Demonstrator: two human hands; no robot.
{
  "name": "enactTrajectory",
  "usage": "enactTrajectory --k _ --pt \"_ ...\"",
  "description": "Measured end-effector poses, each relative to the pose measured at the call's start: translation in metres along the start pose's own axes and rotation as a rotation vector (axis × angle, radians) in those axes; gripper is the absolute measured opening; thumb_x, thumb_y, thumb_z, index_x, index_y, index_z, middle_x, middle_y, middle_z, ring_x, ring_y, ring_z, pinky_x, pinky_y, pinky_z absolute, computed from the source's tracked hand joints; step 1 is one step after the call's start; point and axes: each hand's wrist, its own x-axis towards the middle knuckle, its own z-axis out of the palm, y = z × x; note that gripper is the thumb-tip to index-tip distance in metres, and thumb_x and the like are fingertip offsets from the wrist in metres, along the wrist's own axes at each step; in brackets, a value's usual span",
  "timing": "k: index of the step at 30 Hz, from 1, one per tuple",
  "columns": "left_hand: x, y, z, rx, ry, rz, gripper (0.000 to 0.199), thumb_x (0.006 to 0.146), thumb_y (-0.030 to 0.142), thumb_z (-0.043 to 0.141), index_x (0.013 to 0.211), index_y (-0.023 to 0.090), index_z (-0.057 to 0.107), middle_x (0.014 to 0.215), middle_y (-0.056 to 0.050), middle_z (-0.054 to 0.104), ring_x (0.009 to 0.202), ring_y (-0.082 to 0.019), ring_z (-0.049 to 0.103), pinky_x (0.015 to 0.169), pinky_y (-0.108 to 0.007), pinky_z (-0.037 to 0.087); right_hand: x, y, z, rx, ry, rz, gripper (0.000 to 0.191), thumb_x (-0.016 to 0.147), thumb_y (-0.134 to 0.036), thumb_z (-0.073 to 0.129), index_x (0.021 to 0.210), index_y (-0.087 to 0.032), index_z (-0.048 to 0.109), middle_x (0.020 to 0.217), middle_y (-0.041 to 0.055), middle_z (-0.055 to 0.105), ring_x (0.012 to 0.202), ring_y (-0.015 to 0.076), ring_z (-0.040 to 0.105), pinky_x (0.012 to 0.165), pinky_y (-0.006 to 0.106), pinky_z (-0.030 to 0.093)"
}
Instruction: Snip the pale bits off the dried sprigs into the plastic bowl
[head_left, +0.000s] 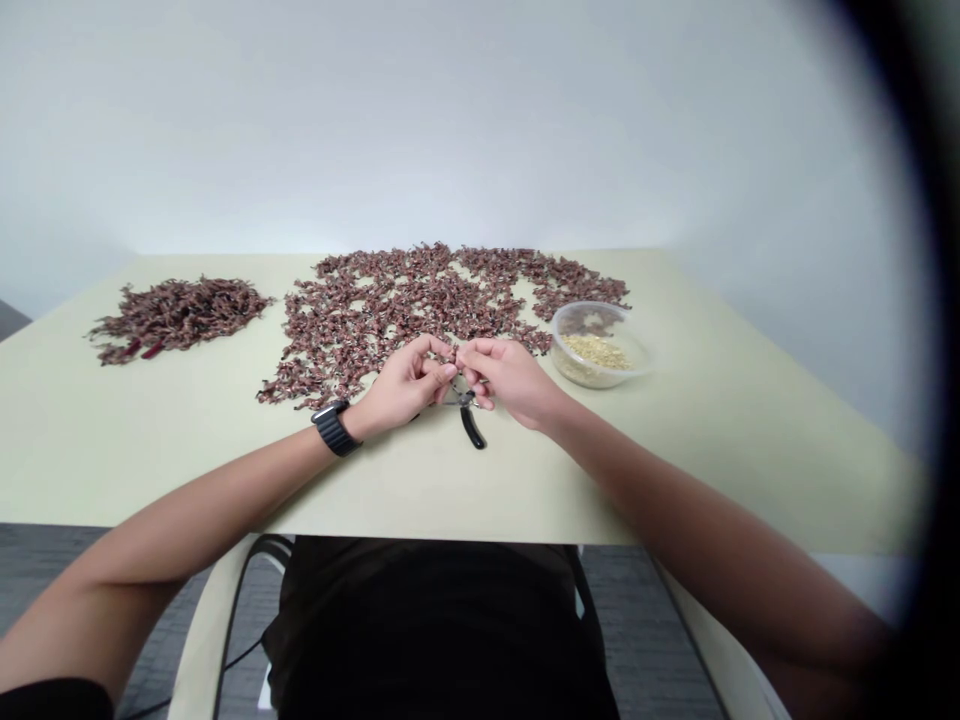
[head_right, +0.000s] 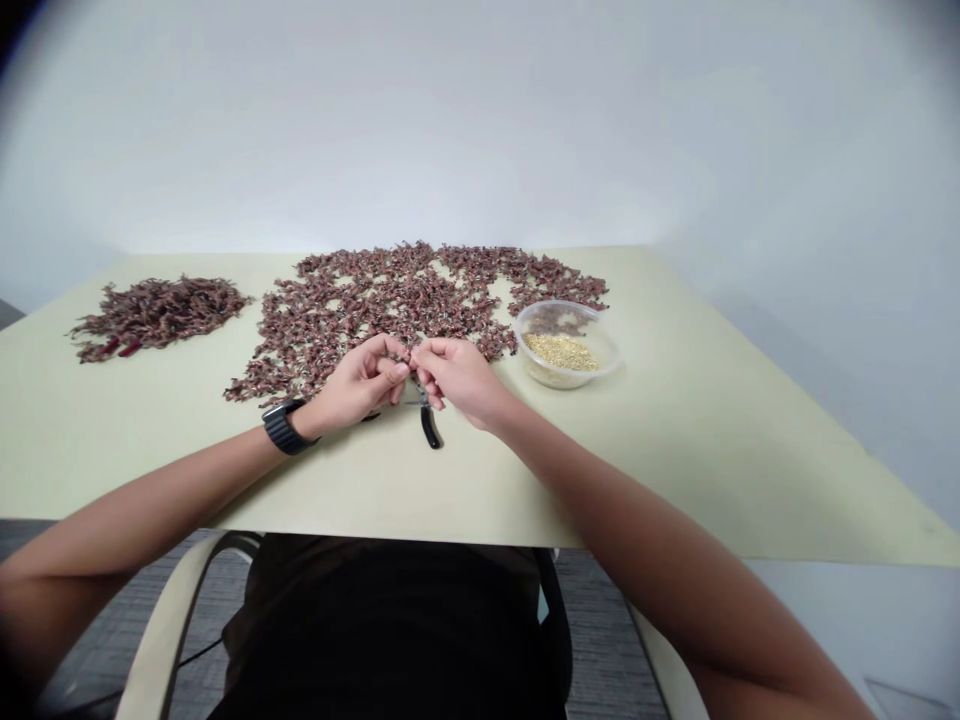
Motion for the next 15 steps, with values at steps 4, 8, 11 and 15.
enactTrajectory --k 4,8,11,15 --pt "0.001 0.003 0.0 -0.042 -0.003 -0.05 0.037 0.096 0.047 0.065 0.114 0.017 0.051 0.061 0.004 0.06 0.04 -0.004 0.036 0.039 -0.015 0.024 0.003 0.002 -0.005 -0.162 -0.003 -0.058 0.024 0.092 -0.039 0.063 0.077 -0.021 0.058 0.064 -0.0019 0.052 0.046 0.0099 0.045 0.039 0.024 0.04" --pt "0.001 0.007 0.001 -0.088 0.011 -0.089 0.039 0.094 0.049 0.067 0.113 0.017 0.053 0.06 0.004 0.059 0.038 -0.004 0.034 0.038 -0.016 0.022 0.002 0.0 -0.01 -0.527 0.07 -0.274 0.025 0.097 -0.037 0.054 0.08 -0.021 0.06 0.064 -0.0017 0.051 0.051 0.0116 0.046 0.048 0.026 0.035" --pt "0.001 0.008 0.001 -0.106 0.024 -0.097 0.04 0.094 0.05 0.067 0.111 0.016 0.055 0.059 0.004 0.059 0.038 -0.004 0.034 0.037 -0.017 0.021 -0.001 -0.005 -0.013 -0.833 0.136 -0.511 0.021 0.099 -0.033 0.051 0.084 -0.021 0.06 0.071 0.0007 0.055 0.064 0.0145 0.047 0.06 0.028 0.035" --pt "0.002 0.007 0.0 -0.117 0.024 -0.096 0.041 0.093 0.052 0.068 0.11 0.016 0.057 0.06 0.003 0.059 0.038 -0.005 0.035 0.037 -0.017 0.023 -0.003 -0.009 -0.017 -1.013 0.091 -0.646 0.014 0.1 -0.029 0.05 0.099 -0.021 0.061 0.087 0.0052 0.061 0.076 0.018 0.051 0.072 0.031 0.038"
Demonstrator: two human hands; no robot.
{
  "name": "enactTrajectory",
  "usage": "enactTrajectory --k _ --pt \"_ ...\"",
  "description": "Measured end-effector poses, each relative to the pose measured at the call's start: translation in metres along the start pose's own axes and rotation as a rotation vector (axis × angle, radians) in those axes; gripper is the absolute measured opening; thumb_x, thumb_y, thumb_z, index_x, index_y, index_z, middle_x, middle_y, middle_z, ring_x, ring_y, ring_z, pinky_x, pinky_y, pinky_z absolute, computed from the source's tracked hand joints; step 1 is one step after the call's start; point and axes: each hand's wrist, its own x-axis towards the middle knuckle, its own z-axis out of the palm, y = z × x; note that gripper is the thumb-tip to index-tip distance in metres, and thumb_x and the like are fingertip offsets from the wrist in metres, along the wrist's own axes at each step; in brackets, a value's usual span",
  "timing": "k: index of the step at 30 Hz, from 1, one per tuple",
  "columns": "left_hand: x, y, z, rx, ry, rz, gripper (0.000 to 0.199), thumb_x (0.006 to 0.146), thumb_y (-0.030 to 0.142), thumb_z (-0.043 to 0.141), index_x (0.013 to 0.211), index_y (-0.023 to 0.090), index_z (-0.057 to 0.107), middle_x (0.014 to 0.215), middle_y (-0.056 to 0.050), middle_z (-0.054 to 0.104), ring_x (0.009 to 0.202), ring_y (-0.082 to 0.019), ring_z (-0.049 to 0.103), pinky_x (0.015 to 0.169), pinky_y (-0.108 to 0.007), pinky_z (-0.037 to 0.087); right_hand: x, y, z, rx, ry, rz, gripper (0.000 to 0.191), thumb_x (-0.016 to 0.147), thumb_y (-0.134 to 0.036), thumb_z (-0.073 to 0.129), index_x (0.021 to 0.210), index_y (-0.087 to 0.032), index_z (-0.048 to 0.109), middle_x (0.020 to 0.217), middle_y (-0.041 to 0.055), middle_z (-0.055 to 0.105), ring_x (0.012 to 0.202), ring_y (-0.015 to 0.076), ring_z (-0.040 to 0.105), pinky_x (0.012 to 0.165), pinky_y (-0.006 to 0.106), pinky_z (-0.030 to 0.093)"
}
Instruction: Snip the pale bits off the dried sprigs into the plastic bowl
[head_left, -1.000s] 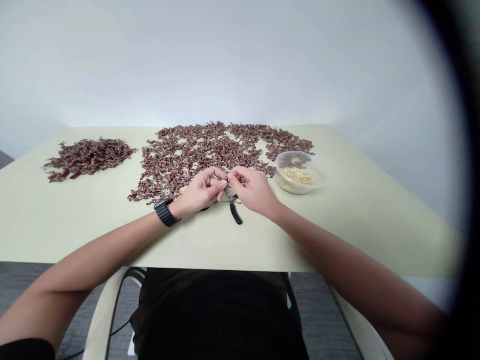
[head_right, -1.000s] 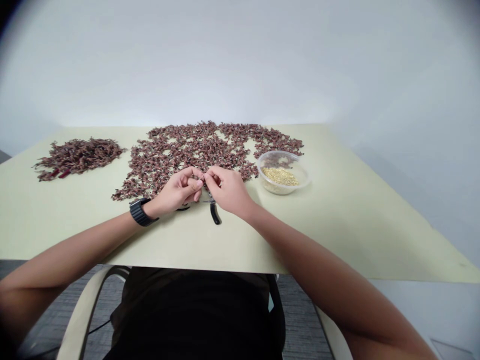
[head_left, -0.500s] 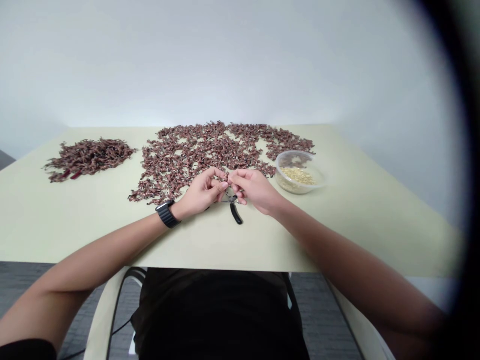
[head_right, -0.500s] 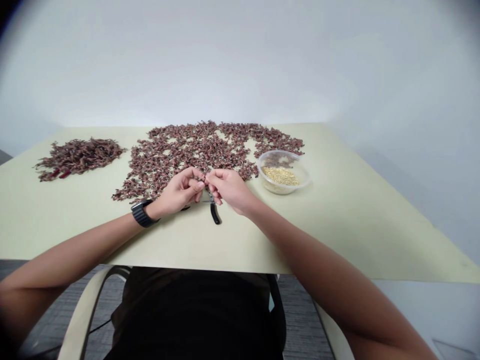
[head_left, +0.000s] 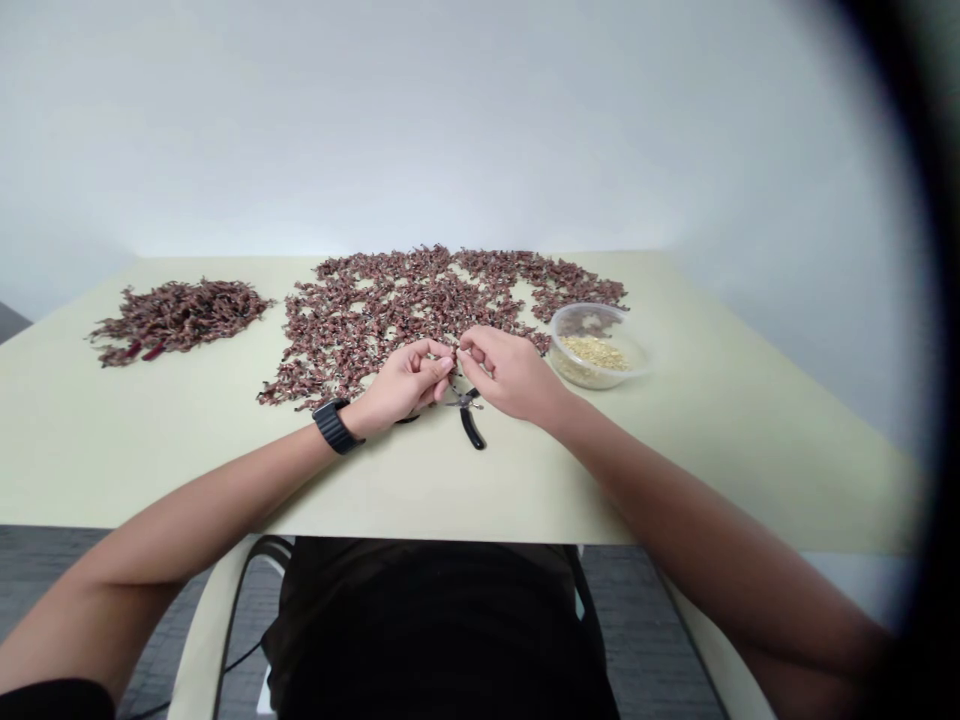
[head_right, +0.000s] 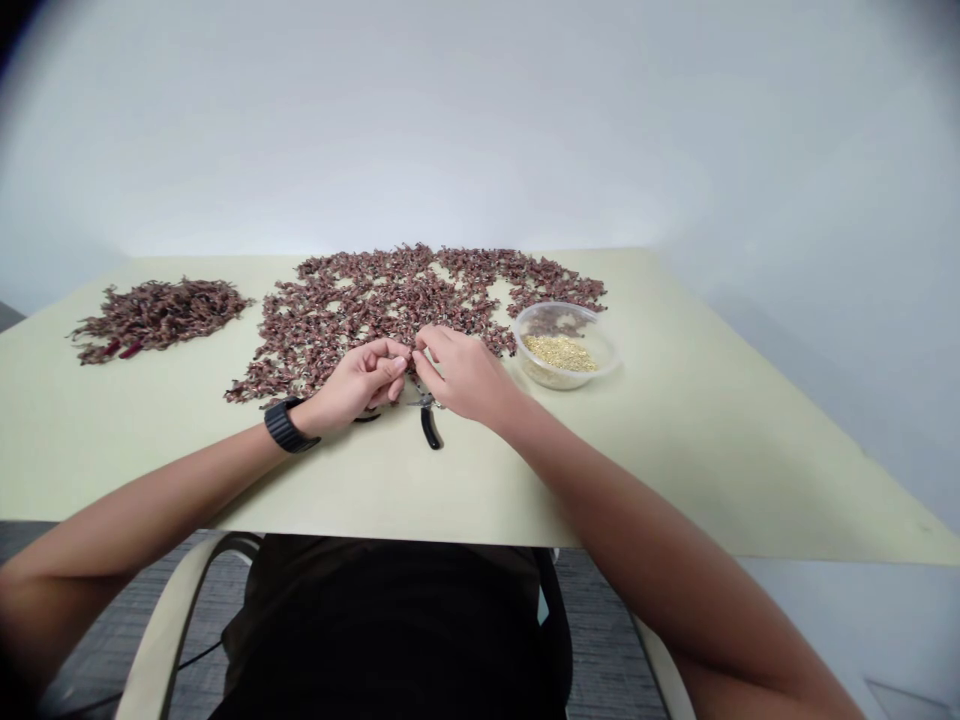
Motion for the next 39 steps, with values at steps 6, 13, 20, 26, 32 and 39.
enactTrajectory --k 6,13,20,26,32,39 --pt "-0.001 0.001 0.001 0.015 -0.012 0.004 0.039 0.095 0.051 0.066 0.108 0.016 0.057 0.061 0.003 0.059 0.039 -0.005 0.034 0.037 -0.018 0.022 0.0 0.005 0.001 -0.075 -0.051 -0.131 0.022 0.102 -0.024 0.043 0.092 -0.02 0.062 0.089 0.0084 0.061 0.087 0.0222 0.053 0.083 0.035 0.039" --pt "-0.003 -0.001 0.003 0.071 0.003 0.032 0.039 0.094 0.049 0.067 0.112 0.017 0.054 0.059 0.004 0.059 0.038 -0.004 0.035 0.039 -0.016 0.024 0.0 -0.004 0.013 0.233 0.039 0.166 0.022 0.096 -0.03 0.054 0.077 -0.021 0.06 0.069 0.0006 0.054 0.064 0.0147 0.046 0.062 0.03 0.035" --pt "-0.002 -0.008 0.003 0.208 0.045 0.165 0.036 0.096 0.046 0.065 0.112 0.017 0.051 0.059 0.004 0.058 0.046 -0.007 0.045 0.048 -0.017 0.033 0.005 -0.007 0.018 1.144 -0.107 0.755 0.016 0.079 -0.03 0.068 0.074 -0.019 0.058 0.065 -0.003 0.047 0.05 0.0078 0.031 0.041 0.024 0.019" --pt "-0.001 -0.009 0.003 0.184 0.055 0.147 0.037 0.095 0.048 0.066 0.112 0.018 0.052 0.057 0.006 0.058 0.043 -0.006 0.043 0.047 -0.017 0.032 0.005 -0.003 0.015 0.942 -0.129 0.641 0.016 0.087 -0.032 0.06 0.076 -0.02 0.056 0.066 -0.0029 0.045 0.052 0.0102 0.034 0.046 0.026 0.023" --pt "0.0 -0.007 0.003 0.11 0.045 0.068 0.039 0.094 0.05 0.067 0.111 0.018 0.052 0.057 0.005 0.06 0.038 -0.004 0.037 0.042 -0.016 0.029 0.0 0.002 0.01 0.124 -0.013 0.008 0.022 0.097 -0.025 0.049 0.076 -0.02 0.052 0.072 0.0004 0.051 0.068 0.0146 0.045 0.066 0.03 0.032" --pt "-0.001 -0.005 0.005 0.122 0.02 0.036 0.038 0.095 0.048 0.066 0.112 0.017 0.051 0.059 0.004 0.06 0.038 -0.004 0.036 0.04 -0.016 0.025 -0.001 0.004 0.012 0.108 -0.032 0.048 0.028 0.097 -0.026 0.05 0.069 -0.02 0.045 0.063 -0.003 0.043 0.06 0.0114 0.04 0.06 0.029 0.027"
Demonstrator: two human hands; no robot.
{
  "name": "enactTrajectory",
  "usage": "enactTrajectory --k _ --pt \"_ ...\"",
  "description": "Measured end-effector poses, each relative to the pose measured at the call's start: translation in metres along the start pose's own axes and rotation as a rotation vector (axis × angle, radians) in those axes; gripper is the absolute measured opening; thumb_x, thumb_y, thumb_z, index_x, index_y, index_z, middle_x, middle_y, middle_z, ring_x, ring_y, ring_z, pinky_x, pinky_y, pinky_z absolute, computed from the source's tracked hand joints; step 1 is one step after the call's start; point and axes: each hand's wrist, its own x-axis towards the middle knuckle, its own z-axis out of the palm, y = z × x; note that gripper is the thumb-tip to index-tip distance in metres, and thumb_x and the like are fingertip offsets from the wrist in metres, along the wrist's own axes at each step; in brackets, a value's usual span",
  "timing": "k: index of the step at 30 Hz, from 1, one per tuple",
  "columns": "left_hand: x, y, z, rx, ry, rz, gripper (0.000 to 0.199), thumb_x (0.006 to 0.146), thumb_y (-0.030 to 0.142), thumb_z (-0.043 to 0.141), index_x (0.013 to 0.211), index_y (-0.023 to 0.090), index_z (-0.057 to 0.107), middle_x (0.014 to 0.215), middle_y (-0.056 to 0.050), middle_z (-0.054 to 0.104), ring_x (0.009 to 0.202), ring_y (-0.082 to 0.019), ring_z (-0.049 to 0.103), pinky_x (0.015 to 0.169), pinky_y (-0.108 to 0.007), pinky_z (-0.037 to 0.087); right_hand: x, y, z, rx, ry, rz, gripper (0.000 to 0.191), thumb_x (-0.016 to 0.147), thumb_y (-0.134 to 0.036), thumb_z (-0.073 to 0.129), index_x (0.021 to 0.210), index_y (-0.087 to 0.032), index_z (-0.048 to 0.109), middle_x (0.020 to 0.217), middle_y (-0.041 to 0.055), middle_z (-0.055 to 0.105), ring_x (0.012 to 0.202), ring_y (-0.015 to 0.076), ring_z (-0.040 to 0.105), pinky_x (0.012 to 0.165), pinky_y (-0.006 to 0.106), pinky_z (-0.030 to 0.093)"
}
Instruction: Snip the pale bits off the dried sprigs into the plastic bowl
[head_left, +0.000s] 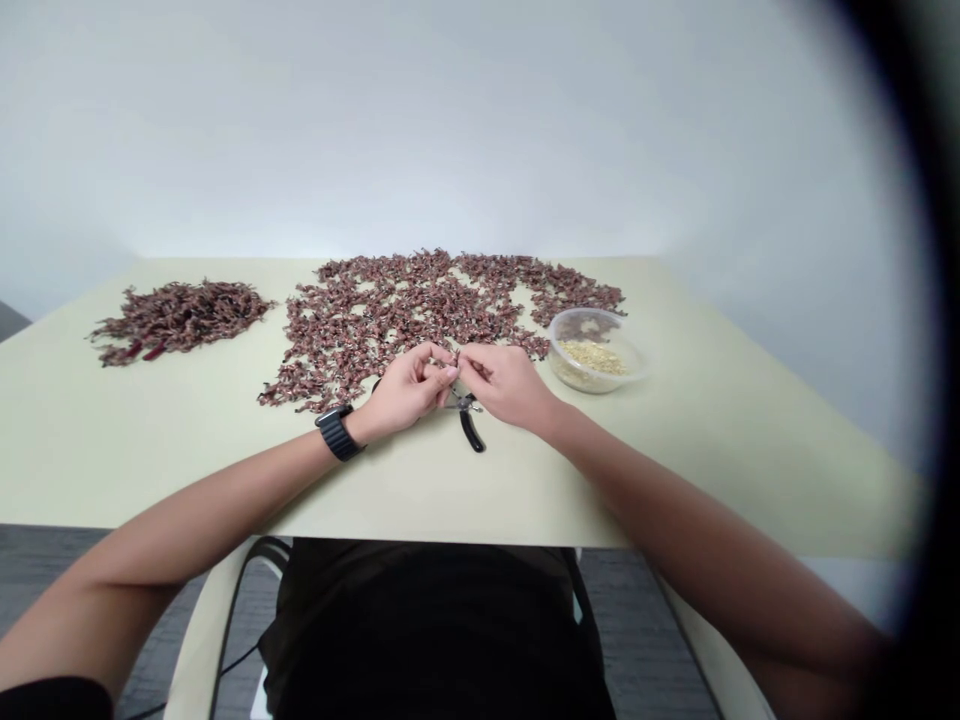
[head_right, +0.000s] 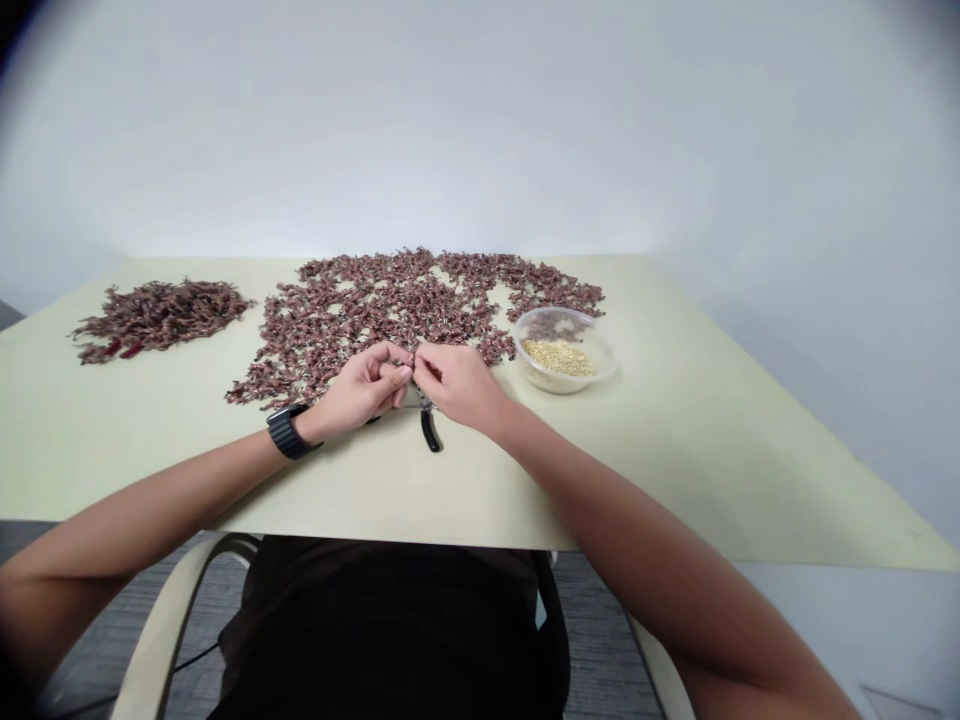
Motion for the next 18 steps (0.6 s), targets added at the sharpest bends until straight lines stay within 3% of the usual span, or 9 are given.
enactTrajectory --k 4,8,11,14,18 --pt "-0.001 -0.003 -0.001 0.086 0.014 0.059 0.035 0.097 0.046 0.063 0.112 0.018 0.051 0.059 0.004 0.059 0.041 -0.005 0.039 0.045 -0.017 0.029 0.001 -0.004 0.006 0.35 -0.005 0.299 0.029 0.092 -0.029 0.054 0.065 -0.02 0.045 0.059 -0.0043 0.038 0.054 0.0097 0.034 0.05 0.026 0.022" --pt "-0.003 -0.003 -0.005 0.289 0.031 0.158 0.031 0.098 0.04 0.061 0.116 0.018 0.052 0.059 0.004 0.059 0.049 -0.008 0.048 0.049 -0.018 0.032 0.006 -0.005 0.001 1.0 -0.203 0.695 0.018 0.087 -0.029 0.055 0.072 -0.02 0.05 0.058 -0.0071 0.032 0.046 0.0077 0.018 0.039 0.024 0.011" --pt "-0.004 -0.002 -0.007 0.417 0.013 0.208 0.029 0.098 0.036 0.061 0.118 0.017 0.053 0.062 0.003 0.06 0.053 -0.009 0.052 0.053 -0.019 0.034 0.008 -0.004 -0.004 1.245 -0.334 0.784 0.017 0.083 -0.028 0.058 0.071 -0.019 0.05 0.059 -0.0083 0.027 0.048 0.0071 0.012 0.038 0.023 0.007" --pt "-0.003 -0.002 -0.007 0.385 0.008 0.192 0.028 0.099 0.037 0.06 0.117 0.017 0.052 0.061 0.004 0.06 0.051 -0.009 0.05 0.051 -0.018 0.034 0.006 -0.003 -0.003 1.126 -0.284 0.718 0.017 0.084 -0.029 0.059 0.073 -0.02 0.051 0.059 -0.0077 0.031 0.047 0.007 0.018 0.038 0.022 0.011" --pt "-0.001 -0.002 -0.004 0.181 -0.007 0.124 0.03 0.099 0.042 0.061 0.114 0.017 0.051 0.059 0.005 0.06 0.044 -0.006 0.043 0.046 -0.017 0.032 0.003 -0.004 0.001 0.587 -0.141 0.445 0.028 0.093 -0.036 0.056 0.071 -0.021 0.046 0.06 -0.0055 0.038 0.049 0.0086 0.031 0.046 0.024 0.023"
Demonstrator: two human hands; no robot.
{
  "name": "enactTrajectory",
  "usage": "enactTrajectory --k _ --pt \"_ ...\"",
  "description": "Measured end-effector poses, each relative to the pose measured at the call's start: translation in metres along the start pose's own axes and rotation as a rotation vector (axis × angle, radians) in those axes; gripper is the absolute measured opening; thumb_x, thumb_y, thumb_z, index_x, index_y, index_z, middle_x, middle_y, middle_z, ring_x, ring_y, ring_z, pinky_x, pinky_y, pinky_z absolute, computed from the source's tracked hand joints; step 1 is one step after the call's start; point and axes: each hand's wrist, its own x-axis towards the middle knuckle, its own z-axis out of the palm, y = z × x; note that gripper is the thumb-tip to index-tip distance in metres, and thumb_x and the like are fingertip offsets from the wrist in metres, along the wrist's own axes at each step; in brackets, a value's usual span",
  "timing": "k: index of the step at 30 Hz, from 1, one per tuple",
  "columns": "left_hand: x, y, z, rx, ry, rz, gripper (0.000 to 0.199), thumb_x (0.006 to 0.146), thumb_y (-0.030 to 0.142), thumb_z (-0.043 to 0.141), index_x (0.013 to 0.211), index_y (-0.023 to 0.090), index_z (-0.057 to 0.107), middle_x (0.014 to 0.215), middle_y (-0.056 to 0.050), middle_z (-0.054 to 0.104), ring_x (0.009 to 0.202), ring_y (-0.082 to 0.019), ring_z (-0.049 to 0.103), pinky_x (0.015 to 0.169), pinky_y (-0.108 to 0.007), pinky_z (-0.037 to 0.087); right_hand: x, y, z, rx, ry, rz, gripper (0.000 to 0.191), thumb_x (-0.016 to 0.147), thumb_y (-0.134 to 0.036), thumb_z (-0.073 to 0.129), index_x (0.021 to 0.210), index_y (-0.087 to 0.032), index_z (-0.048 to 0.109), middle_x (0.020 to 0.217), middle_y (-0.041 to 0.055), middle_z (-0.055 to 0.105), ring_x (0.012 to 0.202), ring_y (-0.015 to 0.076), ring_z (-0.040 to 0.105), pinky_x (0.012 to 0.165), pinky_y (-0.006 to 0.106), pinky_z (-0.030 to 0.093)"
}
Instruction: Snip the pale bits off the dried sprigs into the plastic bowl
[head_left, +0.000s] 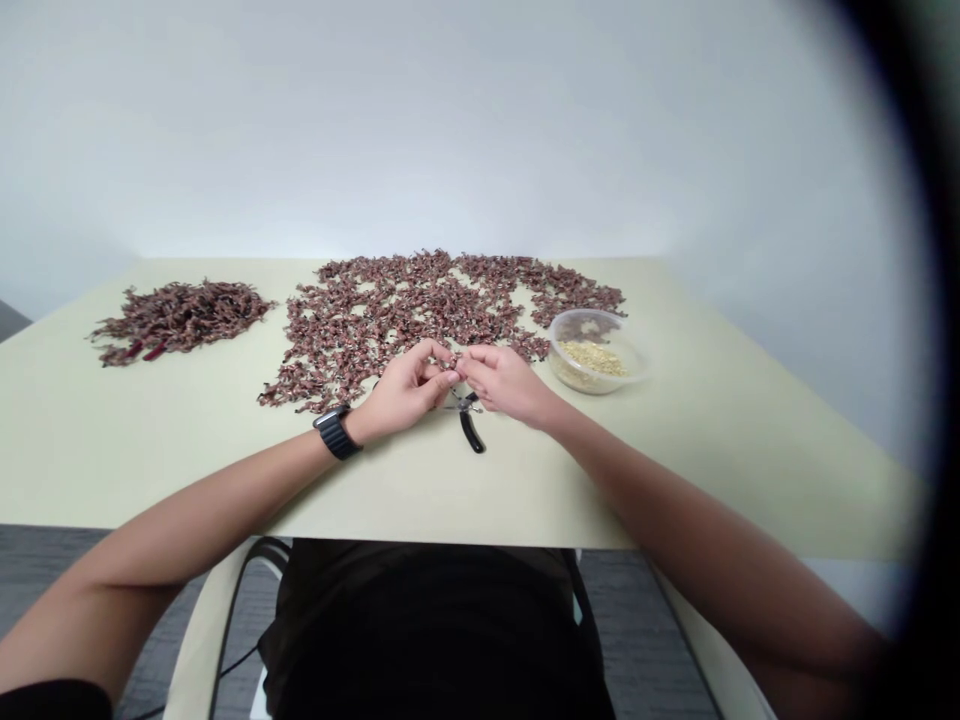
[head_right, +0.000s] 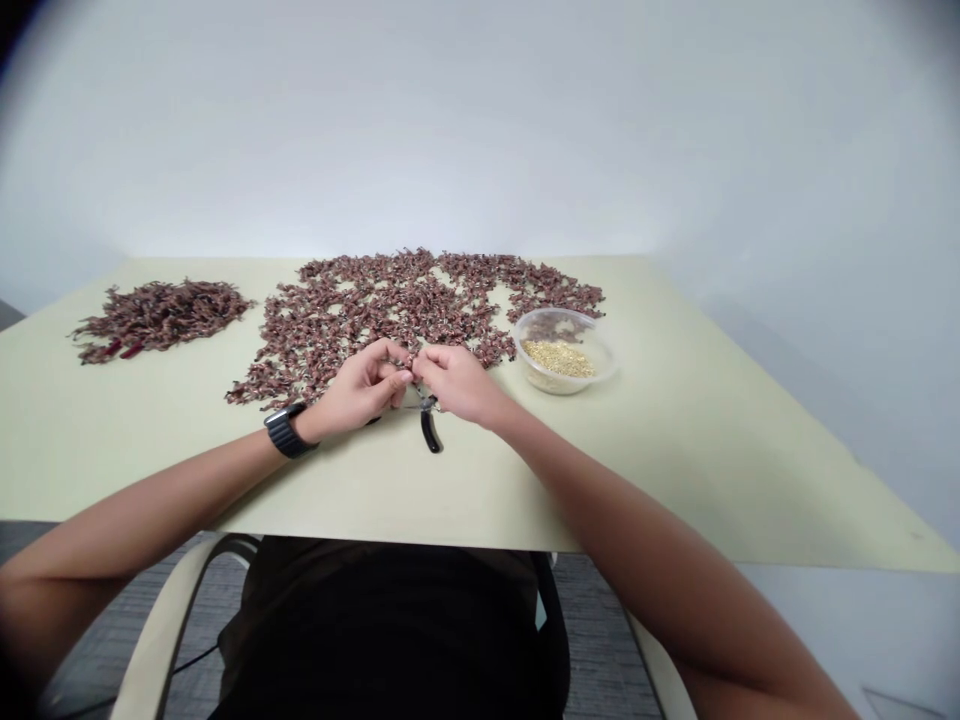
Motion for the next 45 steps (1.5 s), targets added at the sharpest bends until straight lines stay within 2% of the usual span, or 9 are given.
enactTrajectory --k 4,7,16,23,27,35,37,41,45 --pt "0.001 0.0 0.0 -0.147 -0.031 -0.061 0.034 0.098 0.046 0.062 0.113 0.018 0.05 0.06 0.004 0.062 0.038 -0.004 0.037 0.041 -0.015 0.026 -0.002 0.001 -0.001 -0.463 0.101 -0.34 0.033 0.099 -0.032 0.049 0.07 -0.02 0.042 0.061 -0.0042 0.042 0.056 0.0098 0.038 0.057 0.028 0.025" --pt "0.001 0.0 0.0 -0.171 -0.045 -0.076 0.034 0.098 0.046 0.063 0.112 0.019 0.049 0.06 0.004 0.062 0.037 -0.004 0.035 0.039 -0.015 0.023 -0.003 0.002 -0.003 -0.556 0.097 -0.391 0.031 0.1 -0.03 0.046 0.071 -0.02 0.041 0.06 -0.0048 0.043 0.055 0.0098 0.039 0.058 0.029 0.025" --pt "-0.001 0.003 0.001 -0.088 -0.024 -0.051 0.032 0.098 0.044 0.062 0.113 0.018 0.051 0.059 0.004 0.061 0.041 -0.004 0.039 0.044 -0.015 0.028 0.0 0.002 0.001 -0.24 0.015 -0.102 0.034 0.098 -0.035 0.048 0.068 -0.02 0.043 0.061 -0.0046 0.041 0.054 0.0093 0.037 0.051 0.025 0.026" --pt "-0.002 0.003 0.001 0.005 -0.017 0.019 0.032 0.098 0.043 0.062 0.114 0.017 0.051 0.061 0.004 0.06 0.046 -0.006 0.044 0.047 -0.016 0.032 -0.003 -0.013 -0.003 0.306 -0.134 0.267 0.019 0.091 -0.028 0.057 0.074 -0.02 0.052 0.057 -0.0082 0.032 0.042 0.0062 0.019 0.036 0.021 0.012" --pt "-0.001 0.005 0.0 -0.066 -0.026 0.011 0.032 0.098 0.042 0.063 0.113 0.017 0.05 0.061 0.004 0.061 0.045 -0.006 0.045 0.047 -0.016 0.033 -0.003 -0.016 -0.008 0.463 -0.198 0.302 0.019 0.092 -0.029 0.062 0.077 -0.018 0.057 0.058 -0.0083 0.032 0.043 0.0052 0.018 0.034 0.019 0.011" --pt "0.002 0.012 -0.002 -0.269 -0.07 -0.099 0.038 0.095 0.048 0.067 0.11 0.017 0.051 0.06 0.003 0.062 0.035 -0.004 0.034 0.036 -0.016 0.021 -0.002 -0.006 -0.013 0.244 -0.187 0.168 0.031 0.094 -0.047 0.062 0.081 -0.02 0.058 0.058 -0.0081 0.032 0.043 0.0065 0.023 0.037 0.02 0.017" --pt "0.002 0.013 -0.003 -0.281 -0.062 -0.107 0.038 0.095 0.049 0.067 0.11 0.017 0.053 0.06 0.003 0.062 0.036 -0.004 0.035 0.036 -0.016 0.021 -0.002 -0.005 -0.014 0.065 -0.116 0.052 0.033 0.096 -0.05 0.06 0.08 -0.021 0.057 0.058 -0.0067 0.035 0.047 0.0083 0.029 0.042 0.022 0.023" --pt "0.003 0.012 -0.004 -0.324 -0.06 -0.108 0.037 0.095 0.049 0.066 0.108 0.016 0.056 0.06 0.003 0.062 0.037 -0.004 0.034 0.037 -0.016 0.021 -0.004 -0.006 -0.011 -0.4 0.089 -0.313 0.033 0.101 -0.041 0.054 0.075 -0.02 0.053 0.064 -0.0026 0.046 0.059 0.0116 0.041 0.057 0.027 0.029" --pt "0.003 0.01 -0.004 -0.321 -0.051 -0.11 0.036 0.096 0.049 0.066 0.108 0.016 0.057 0.06 0.003 0.062 0.037 -0.004 0.034 0.036 -0.017 0.021 -0.004 -0.003 -0.006 -0.642 0.119 -0.476 0.03 0.105 -0.031 0.042 0.077 -0.02 0.046 0.069 -0.001 0.047 0.065 0.0137 0.044 0.066 0.03 0.029"
